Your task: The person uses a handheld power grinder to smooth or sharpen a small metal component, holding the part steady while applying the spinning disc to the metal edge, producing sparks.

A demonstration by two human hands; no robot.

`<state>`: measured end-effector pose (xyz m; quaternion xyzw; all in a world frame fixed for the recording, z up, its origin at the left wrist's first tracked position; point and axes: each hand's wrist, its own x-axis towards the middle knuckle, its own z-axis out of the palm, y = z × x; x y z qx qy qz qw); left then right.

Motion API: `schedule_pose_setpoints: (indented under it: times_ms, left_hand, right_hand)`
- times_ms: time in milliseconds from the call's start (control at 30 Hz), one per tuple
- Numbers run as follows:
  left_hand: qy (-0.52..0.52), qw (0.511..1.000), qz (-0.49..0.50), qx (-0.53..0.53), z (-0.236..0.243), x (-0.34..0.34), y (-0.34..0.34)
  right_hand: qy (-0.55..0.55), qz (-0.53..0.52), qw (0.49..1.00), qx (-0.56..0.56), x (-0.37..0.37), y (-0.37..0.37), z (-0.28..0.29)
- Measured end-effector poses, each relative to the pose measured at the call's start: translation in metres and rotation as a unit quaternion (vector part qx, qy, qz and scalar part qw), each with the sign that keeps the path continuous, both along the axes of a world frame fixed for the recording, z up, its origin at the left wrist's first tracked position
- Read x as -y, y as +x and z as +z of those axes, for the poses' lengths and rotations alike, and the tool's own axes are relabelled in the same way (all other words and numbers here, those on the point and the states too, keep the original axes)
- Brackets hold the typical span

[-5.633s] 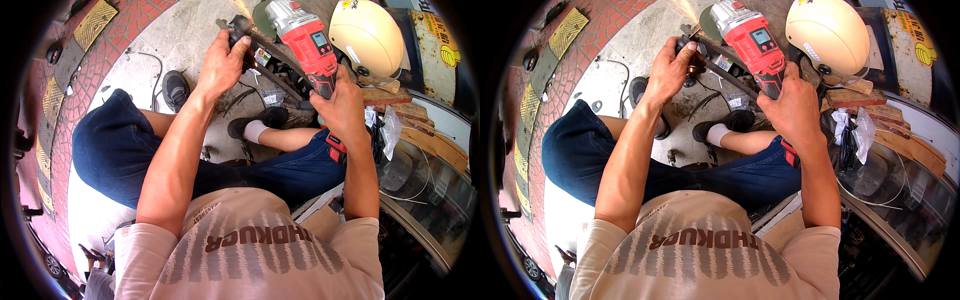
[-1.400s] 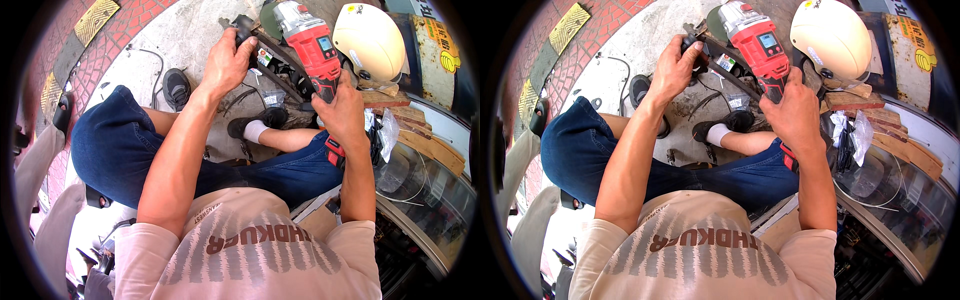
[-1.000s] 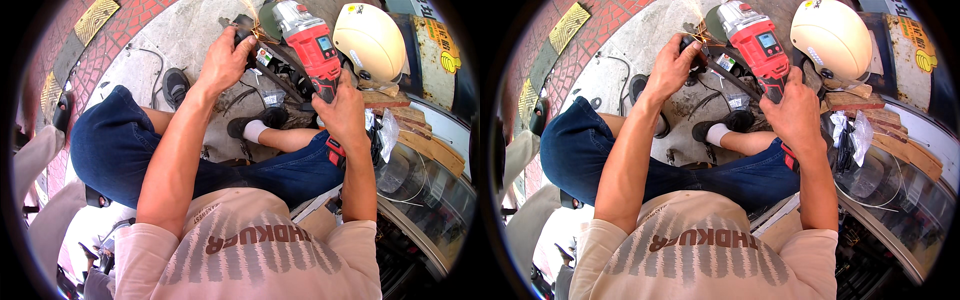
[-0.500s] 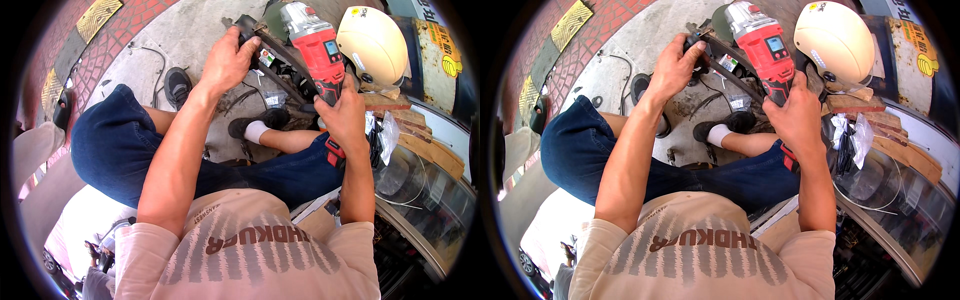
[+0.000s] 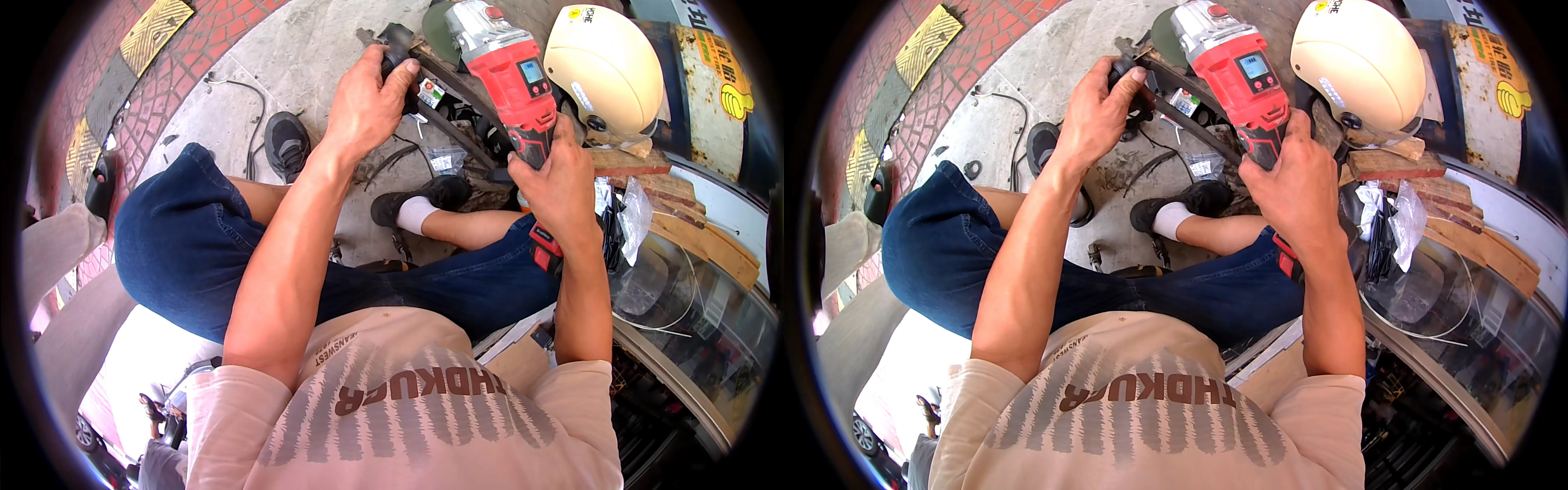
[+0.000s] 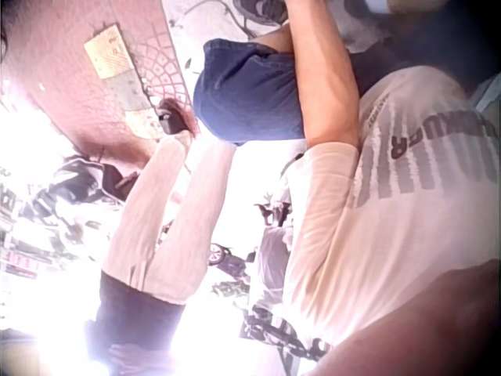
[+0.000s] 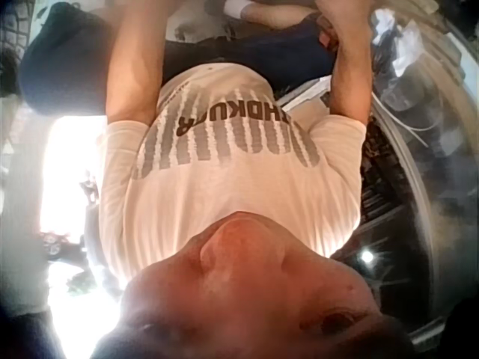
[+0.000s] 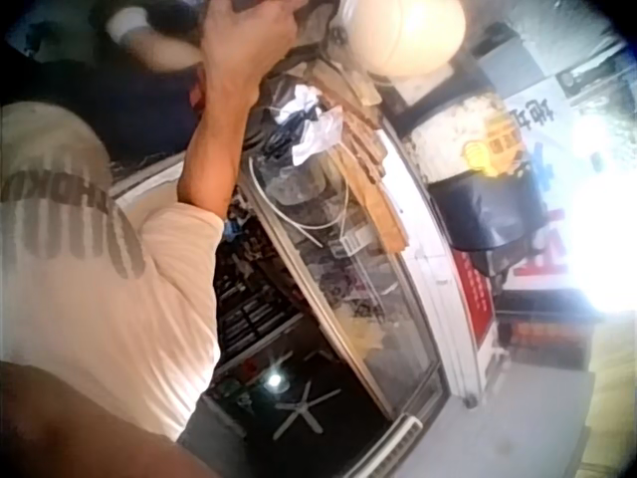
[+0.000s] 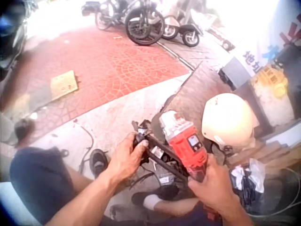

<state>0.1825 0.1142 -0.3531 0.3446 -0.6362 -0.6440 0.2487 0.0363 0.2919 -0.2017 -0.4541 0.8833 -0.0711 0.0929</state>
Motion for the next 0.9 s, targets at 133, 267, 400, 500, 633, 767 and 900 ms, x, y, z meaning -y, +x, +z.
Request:
schedule_pose_setpoints:
  times_ms: [133, 267, 400, 500, 633, 767, 900]
  left_hand:
    - [-0.033, 0.999, 0.017, 0.015, -0.002, -0.002, -0.003]
    - [-0.055, 0.997, 0.044, 0.03, -0.003, -0.008, -0.006]
    - [-0.034, 0.998, 0.051, 0.021, 0.001, -0.011, -0.006]
    - [-0.035, 0.998, 0.051, 0.021, 0.003, -0.01, -0.005]
    - [-0.052, 0.997, 0.053, 0.03, 0.003, -0.009, -0.005]
    - [-0.051, 0.997, 0.046, 0.031, 0.003, -0.009, -0.004]
    - [-0.038, 0.998, 0.04, 0.026, 0.002, -0.007, -0.004]
  right_hand:
    - [0.022, -0.008, 1.0, 0.009, 0.002, 0.001, 0.005]
    - [0.016, -0.003, 1.0, -0.002, 0.001, 0.003, 0.004]
    - [0.006, 0.002, 1.0, -0.002, 0.001, 0.003, 0.003]
    - [0.032, -0.014, 0.999, 0.005, 0.003, 0.004, 0.005]
    - [0.032, -0.007, 0.999, 0.0, 0.004, 0.004, 0.007]
    - [0.035, -0.004, 0.999, -0.009, 0.003, 0.003, 0.006]
    - [0.041, -0.013, 0.999, 0.002, 0.006, 0.005, 0.008]
